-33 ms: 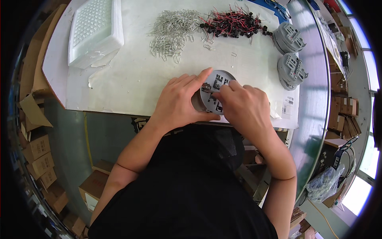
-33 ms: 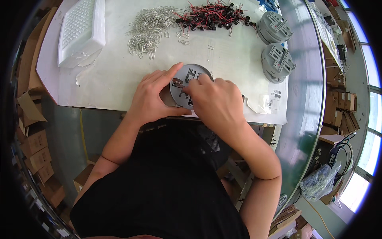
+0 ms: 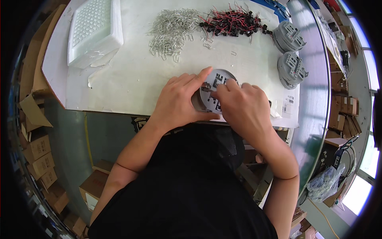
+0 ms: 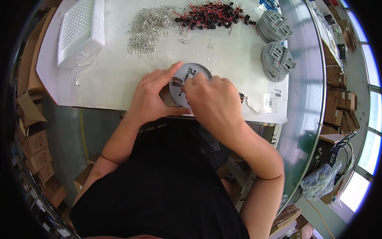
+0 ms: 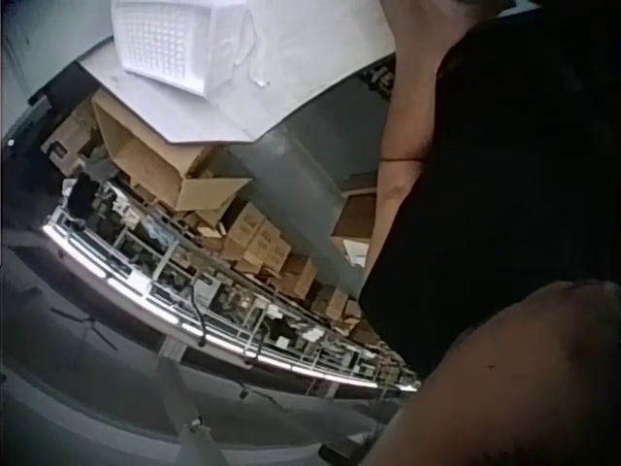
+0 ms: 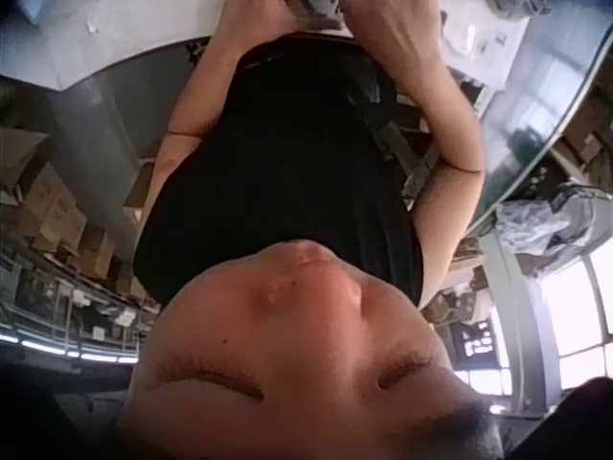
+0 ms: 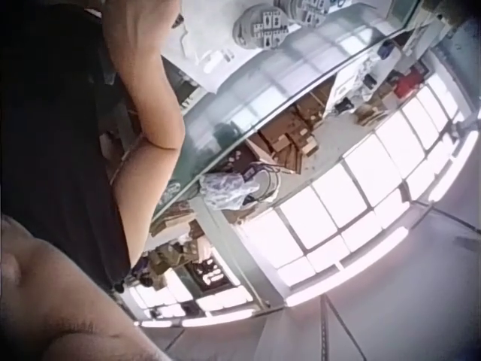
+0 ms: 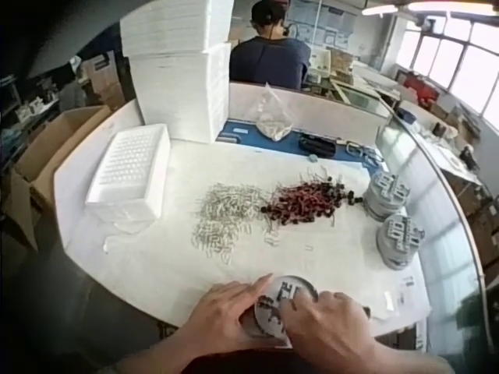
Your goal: Insert colored wires and small pins into circular base components on a workbench assembly jig.
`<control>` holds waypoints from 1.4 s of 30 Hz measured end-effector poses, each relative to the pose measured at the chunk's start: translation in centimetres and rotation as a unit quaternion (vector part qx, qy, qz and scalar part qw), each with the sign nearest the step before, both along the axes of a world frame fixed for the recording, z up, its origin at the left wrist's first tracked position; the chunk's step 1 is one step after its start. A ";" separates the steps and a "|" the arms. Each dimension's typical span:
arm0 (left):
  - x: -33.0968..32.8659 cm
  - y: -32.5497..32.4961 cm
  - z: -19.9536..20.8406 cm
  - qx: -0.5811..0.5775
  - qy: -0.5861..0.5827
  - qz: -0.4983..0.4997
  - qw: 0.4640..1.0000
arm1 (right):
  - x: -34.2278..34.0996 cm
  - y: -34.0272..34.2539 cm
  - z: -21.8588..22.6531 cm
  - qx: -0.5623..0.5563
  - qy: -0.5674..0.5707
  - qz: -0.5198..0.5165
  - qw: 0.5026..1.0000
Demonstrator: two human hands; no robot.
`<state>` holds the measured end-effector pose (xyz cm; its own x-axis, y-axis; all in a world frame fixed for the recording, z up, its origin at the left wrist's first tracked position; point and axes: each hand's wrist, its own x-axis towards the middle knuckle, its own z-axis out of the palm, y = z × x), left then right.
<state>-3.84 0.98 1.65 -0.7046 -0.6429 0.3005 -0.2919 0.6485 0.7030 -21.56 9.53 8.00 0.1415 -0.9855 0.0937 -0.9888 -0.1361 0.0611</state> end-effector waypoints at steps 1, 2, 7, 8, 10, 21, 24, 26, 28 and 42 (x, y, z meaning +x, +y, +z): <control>0.2 0.1 0.0 0.003 -0.010 -0.003 1.000 | 0.4 -0.1 0.8 0.006 0.070 0.027 0.997; 0.2 0.1 -0.1 0.005 -0.011 -0.007 1.000 | 0.3 -0.4 1.3 0.008 0.070 0.023 0.997; -0.2 -0.5 -0.6 0.011 0.023 0.014 1.000 | -1.5 -1.8 2.1 0.012 0.023 0.045 0.999; -0.2 -0.6 -0.7 0.020 0.020 0.013 1.000 | -1.6 -1.6 2.0 0.011 -0.013 0.019 1.000; -0.1 -0.5 -0.6 0.025 0.022 0.011 0.999 | -1.4 -1.2 1.8 0.008 -0.044 -0.008 0.999; 0.0 -0.3 0.3 0.042 -0.028 0.004 0.999 | -1.1 0.2 0.6 0.035 0.021 0.005 0.999; 0.1 -0.5 0.6 0.049 -0.036 0.003 0.998 | -1.0 0.0 0.9 0.058 0.036 0.008 0.998; 0.2 -0.5 0.4 0.053 -0.040 0.001 0.998 | -1.3 0.0 0.7 0.070 0.045 0.008 0.997; 0.6 -0.7 0.1 0.059 -0.037 -0.013 0.997 | -2.7 -0.1 -0.1 0.055 -0.050 -0.006 0.997; -2.3 0.4 0.2 0.066 0.137 0.006 0.988 | 0.8 4.1 -3.8 -0.326 -0.232 -0.031 0.916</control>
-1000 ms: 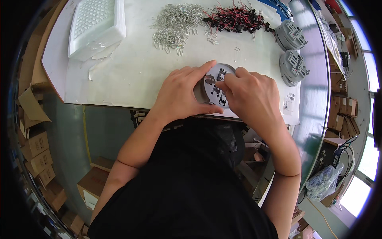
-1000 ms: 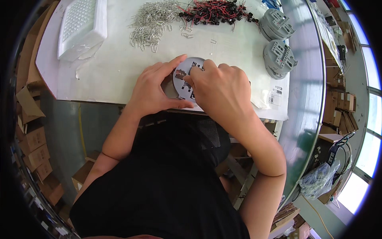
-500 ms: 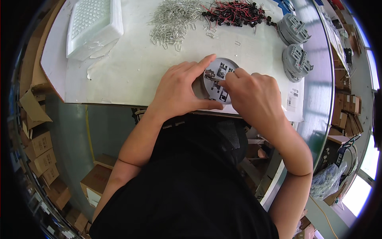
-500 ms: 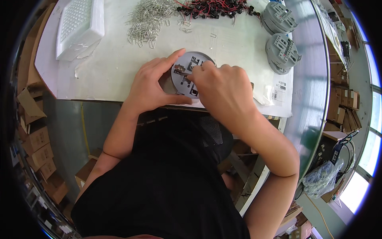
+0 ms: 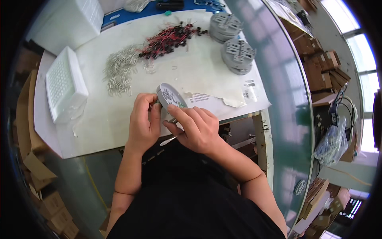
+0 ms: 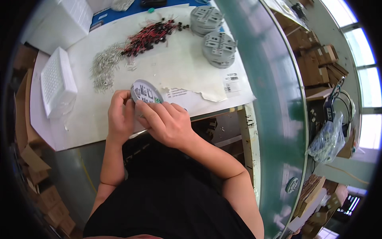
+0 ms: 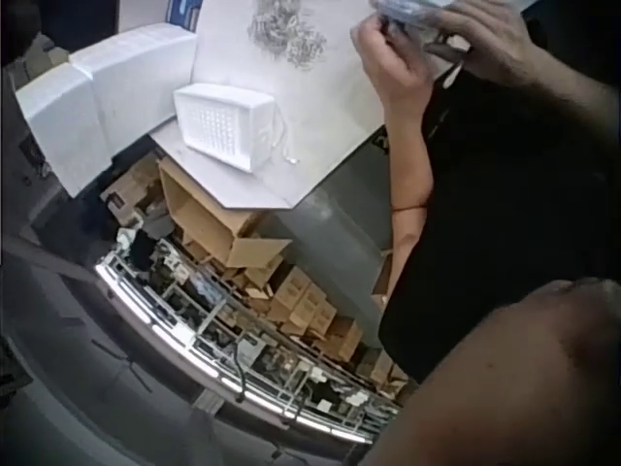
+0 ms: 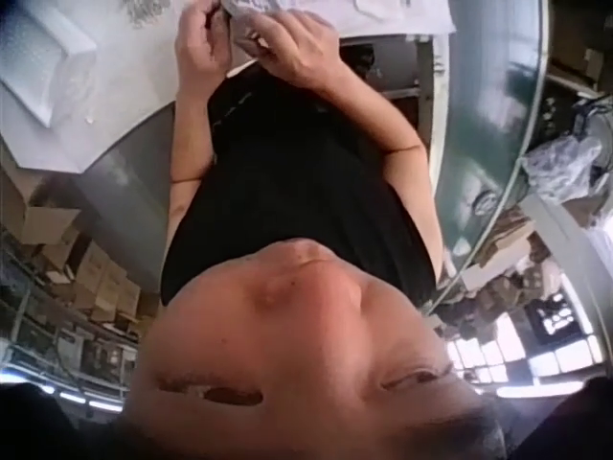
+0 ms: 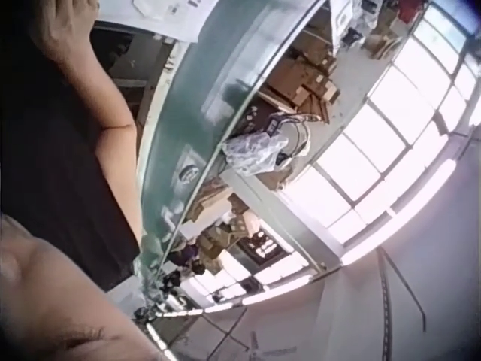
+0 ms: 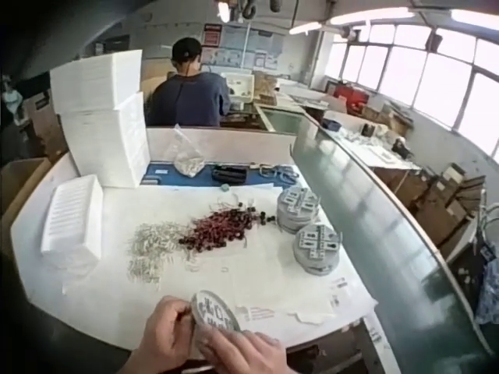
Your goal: Insert colored wires and small pins into circular base components on a workbench assembly jig.
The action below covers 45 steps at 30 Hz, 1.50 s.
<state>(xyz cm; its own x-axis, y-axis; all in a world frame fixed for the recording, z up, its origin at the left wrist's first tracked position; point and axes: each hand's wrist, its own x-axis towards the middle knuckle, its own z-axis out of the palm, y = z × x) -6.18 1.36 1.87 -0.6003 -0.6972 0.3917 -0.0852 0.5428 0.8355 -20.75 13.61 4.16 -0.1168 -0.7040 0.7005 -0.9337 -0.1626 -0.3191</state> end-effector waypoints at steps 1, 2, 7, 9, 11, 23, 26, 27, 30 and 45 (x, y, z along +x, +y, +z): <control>-0.7 0.7 0.2 -0.046 0.017 0.034 0.998 | -0.2 0.1 0.2 -0.029 0.007 -0.020 0.999; -1.5 1.5 0.6 -0.050 0.024 0.022 0.998 | -0.6 0.3 0.5 -0.058 0.015 -0.041 0.997; -4.9 4.3 3.1 0.029 -0.004 0.003 1.000 | -6.7 1.9 1.6 -0.135 0.045 -0.118 0.983; -5.6 4.7 4.0 0.147 -0.018 -0.037 0.988 | -10.4 2.8 2.7 -0.159 0.057 -0.166 0.972; -5.9 4.5 4.6 0.149 -0.012 -0.047 0.988 | -14.5 3.9 3.8 -0.167 0.030 -0.246 0.954; 2.7 -1.1 0.3 -0.116 -0.086 0.051 0.988 | -46.6 24.2 -4.4 0.125 0.045 -0.745 0.654; 2.2 -0.6 0.7 -0.191 -0.155 0.047 0.968 | -36.5 10.8 1.5 0.139 -0.195 -0.448 0.862; 1.8 -0.5 0.9 -0.227 -0.185 0.034 0.956 | -33.8 7.3 2.7 0.201 -0.210 -0.408 0.865; 1.2 -0.4 1.0 -0.250 -0.212 0.020 0.944 | -28.8 0.3 4.6 0.280 -0.162 -0.362 0.874; 1.7 -0.5 1.8 -0.194 -0.190 0.044 0.961 | -10.0 -3.4 3.4 0.289 -0.072 -0.230 0.927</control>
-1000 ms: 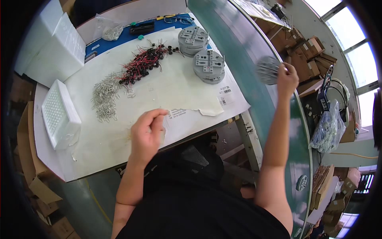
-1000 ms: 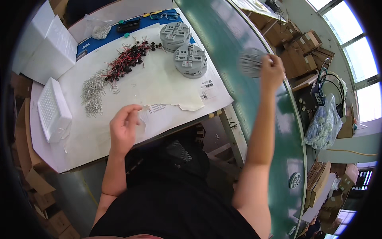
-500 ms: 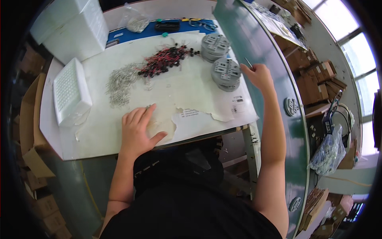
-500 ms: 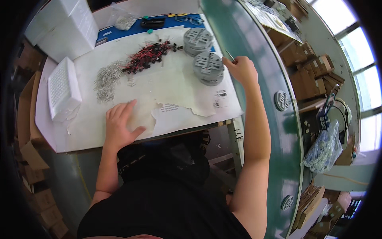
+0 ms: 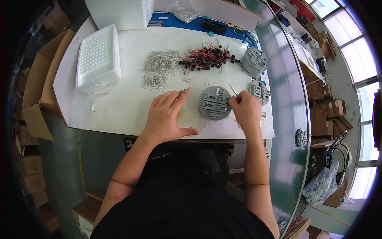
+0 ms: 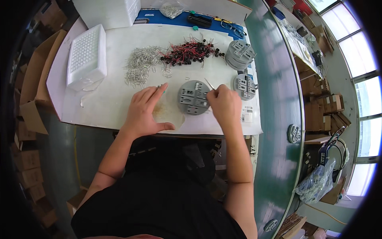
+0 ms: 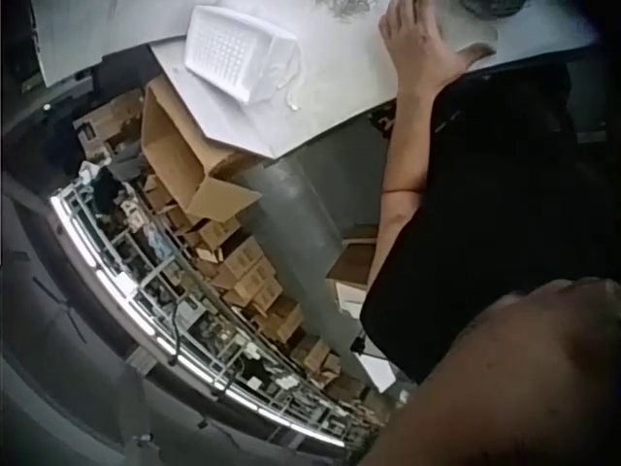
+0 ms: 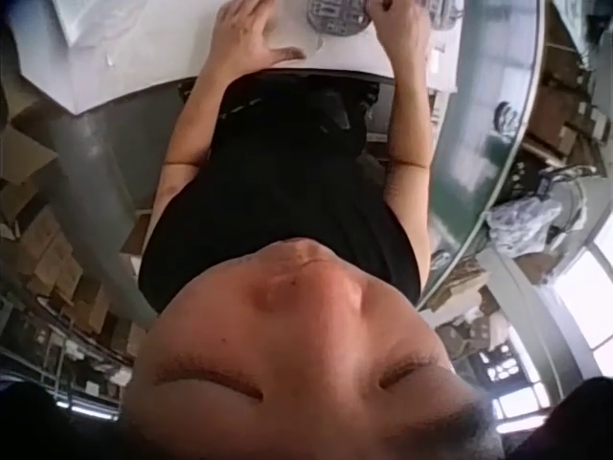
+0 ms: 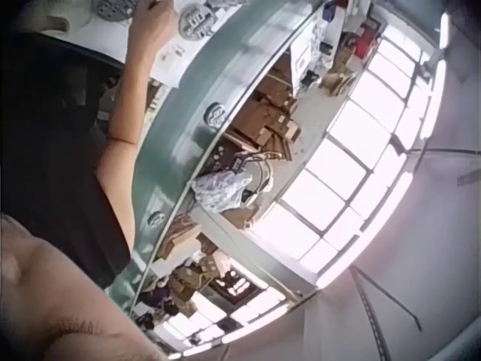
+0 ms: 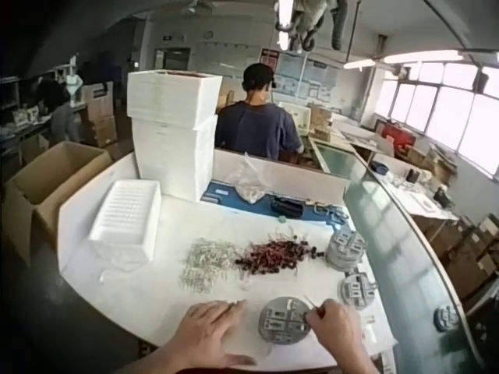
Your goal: Insert colored wires and small pins into circular base components on a workbench assembly jig.
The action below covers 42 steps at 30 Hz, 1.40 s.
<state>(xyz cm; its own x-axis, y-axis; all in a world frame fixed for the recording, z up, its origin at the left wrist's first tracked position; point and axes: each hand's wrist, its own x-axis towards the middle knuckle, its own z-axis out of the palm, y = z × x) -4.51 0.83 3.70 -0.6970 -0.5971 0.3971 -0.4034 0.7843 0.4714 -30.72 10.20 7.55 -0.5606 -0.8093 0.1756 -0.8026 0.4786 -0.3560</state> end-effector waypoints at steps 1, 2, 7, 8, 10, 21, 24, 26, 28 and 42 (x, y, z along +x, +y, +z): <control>-0.1 -0.1 -0.2 0.007 0.002 0.001 1.000 | 0.6 -0.4 -0.1 -0.009 -0.019 0.008 1.000; -0.2 -0.2 -0.5 0.014 0.005 -0.003 1.000 | 1.0 -0.5 -0.3 -0.017 -0.037 0.012 0.999; 0.0 -0.5 -1.4 0.022 0.001 -0.006 1.000 | -4.1 0.6 -0.2 -0.092 -0.120 -0.029 0.988; 0.0 -0.6 -1.7 0.017 0.001 -0.004 1.000 | -5.6 0.9 -1.1 -0.069 -0.046 -0.030 0.996; 0.3 -0.8 -2.3 0.009 -0.001 0.001 1.000 | -7.2 1.3 -2.4 -0.018 0.100 -0.032 0.994; 1.2 -1.0 0.7 0.105 0.112 -0.057 0.987 | 3.0 -0.4 -0.8 -0.017 -0.078 0.118 0.990; 1.7 -1.0 0.0 0.112 0.064 -0.052 0.990 | 3.7 -2.6 -0.8 0.032 -0.123 0.108 0.986; 1.8 -1.0 -0.9 0.121 -0.001 -0.043 0.992 | 3.0 -4.8 -1.0 0.057 -0.146 0.106 0.982; 1.7 -0.9 -0.8 0.140 0.003 -0.045 0.989 | 1.2 -6.9 -2.0 0.008 -0.075 0.117 0.990; 1.3 -0.8 -0.5 0.090 0.109 -0.073 0.987 | 1.3 -8.9 -2.8 0.080 -0.089 0.139 0.983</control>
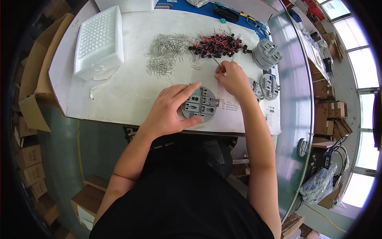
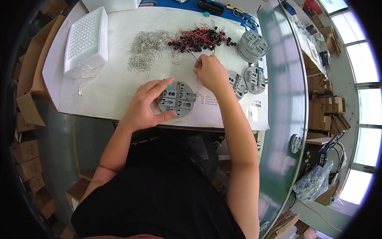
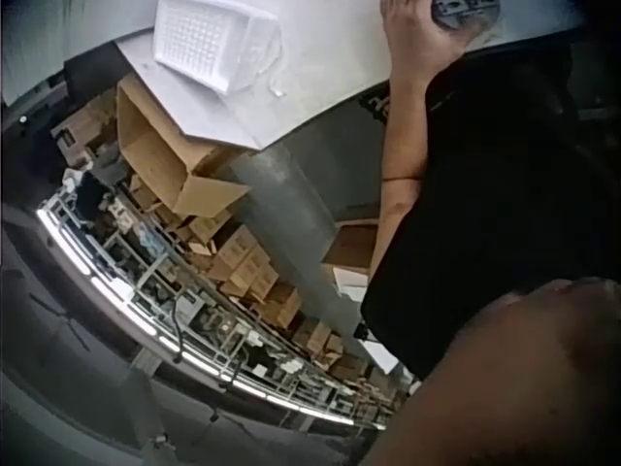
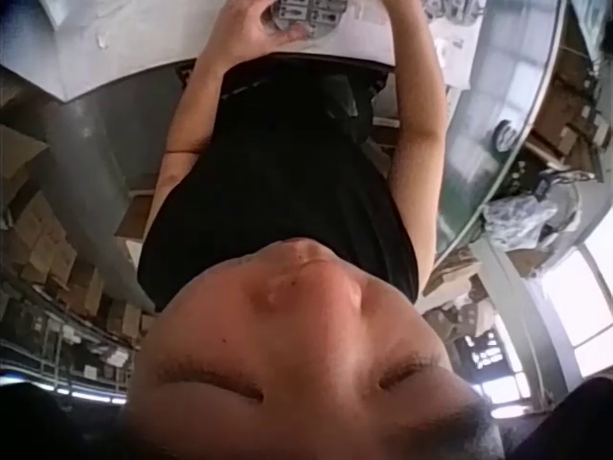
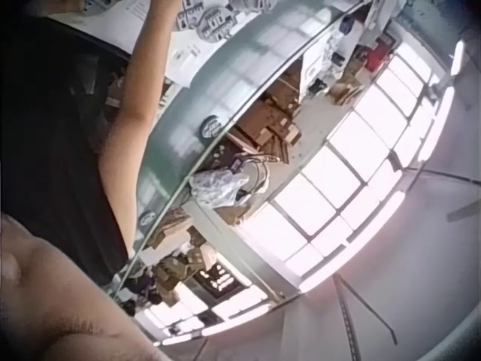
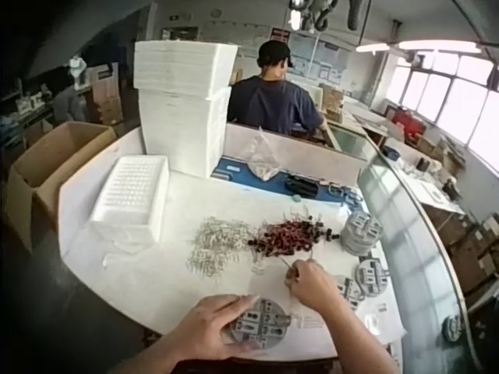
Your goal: Insert colored wires and small pins into circular base components on a workbench assembly jig.
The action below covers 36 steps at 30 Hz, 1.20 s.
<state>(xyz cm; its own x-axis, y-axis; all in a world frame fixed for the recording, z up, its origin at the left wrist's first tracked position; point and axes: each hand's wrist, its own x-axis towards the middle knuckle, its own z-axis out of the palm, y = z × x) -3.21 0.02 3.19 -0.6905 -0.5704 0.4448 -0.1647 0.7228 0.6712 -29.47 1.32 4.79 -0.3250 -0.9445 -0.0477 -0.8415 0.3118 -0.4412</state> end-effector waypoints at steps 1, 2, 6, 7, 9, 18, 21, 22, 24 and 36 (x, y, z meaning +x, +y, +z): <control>0.0 0.1 -0.1 0.001 0.000 0.000 1.000 | 0.0 -0.2 0.4 0.025 -0.002 0.008 1.000; -0.1 0.2 -0.2 0.053 0.021 0.008 0.998 | 0.1 -0.3 0.6 0.051 -0.005 0.016 0.999; -0.1 0.3 -0.8 0.138 0.081 0.039 0.986 | -0.5 0.4 -0.7 -0.003 0.032 0.031 0.999; 0.0 0.3 -1.0 0.120 0.101 0.057 0.986 | 0.0 0.7 0.1 0.000 0.031 0.034 0.999; 0.1 0.3 -1.3 0.103 0.118 0.079 0.984 | 0.8 2.1 2.5 0.011 -0.159 0.006 0.987; -1.0 0.8 -1.3 0.088 0.079 0.053 0.992 | 3.8 4.0 0.9 -0.017 -0.257 -0.042 0.965; -1.1 0.9 -1.9 0.061 0.067 0.049 0.995 | 4.6 3.9 1.7 -0.016 -0.243 -0.052 0.968; -1.1 1.0 -1.8 0.063 0.068 0.047 0.995 | 4.8 3.9 1.9 -0.016 -0.236 -0.057 0.970; -1.2 1.1 -1.7 0.066 0.069 0.045 0.994 | 4.9 3.8 1.6 -0.021 -0.233 -0.058 0.971; -0.9 0.7 -2.0 0.066 0.055 0.024 0.996 | 4.7 3.2 1.7 0.000 -0.253 -0.065 0.965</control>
<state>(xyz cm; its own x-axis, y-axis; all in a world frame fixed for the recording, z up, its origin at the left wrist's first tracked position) -4.08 0.70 1.15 -0.6125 -0.6602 0.4348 -0.1172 0.6198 0.7760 -24.75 4.48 6.53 -0.3751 -0.8975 -0.2319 -0.4727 0.4004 -0.7850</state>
